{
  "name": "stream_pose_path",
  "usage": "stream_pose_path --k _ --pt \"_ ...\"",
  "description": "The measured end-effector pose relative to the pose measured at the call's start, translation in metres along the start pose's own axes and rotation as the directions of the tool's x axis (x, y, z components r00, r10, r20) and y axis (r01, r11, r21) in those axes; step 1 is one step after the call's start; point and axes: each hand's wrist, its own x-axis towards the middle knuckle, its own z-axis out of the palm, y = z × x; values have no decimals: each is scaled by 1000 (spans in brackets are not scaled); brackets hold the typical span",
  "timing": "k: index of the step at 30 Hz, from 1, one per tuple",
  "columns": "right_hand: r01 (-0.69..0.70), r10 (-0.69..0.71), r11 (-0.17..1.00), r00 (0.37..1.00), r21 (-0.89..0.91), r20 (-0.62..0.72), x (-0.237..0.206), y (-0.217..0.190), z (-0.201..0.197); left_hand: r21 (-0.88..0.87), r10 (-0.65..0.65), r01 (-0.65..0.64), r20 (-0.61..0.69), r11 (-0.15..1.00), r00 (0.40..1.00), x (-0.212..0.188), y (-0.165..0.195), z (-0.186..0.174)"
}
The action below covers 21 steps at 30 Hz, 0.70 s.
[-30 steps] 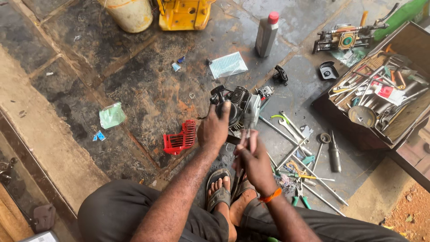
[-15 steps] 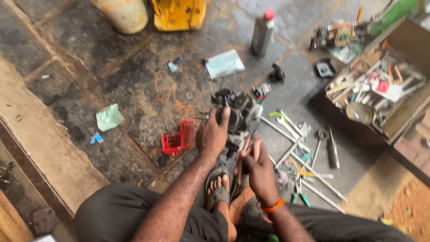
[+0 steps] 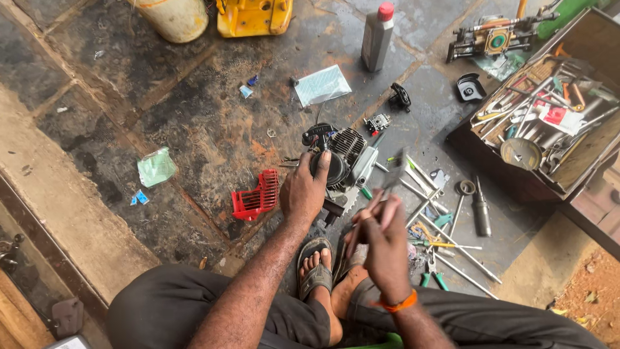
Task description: The person sits on the floor and uses a screwdriver to tighten bolts on a small engine. They then wipe a red plastic engine cover with a cloth and place it back onto the engine.
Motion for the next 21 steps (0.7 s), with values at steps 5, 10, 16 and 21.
stream_pose_path --k 5,10,16,21 --pt "570 -574 819 805 -72 -151 -9 0 1 1 32 -32 -44 999 999 -3 0 0" --pt "-122 132 988 985 -94 112 12 5 14 -4 -46 46 23 999 999 2 3 -5" --pt "489 -461 863 866 131 -193 -4 -9 -12 -6 27 -27 -50 1000 998 -1 0 -2" --pt "184 -182 943 983 -277 33 8 -6 19 21 -13 13 -24 1000 1000 5 1 -2"
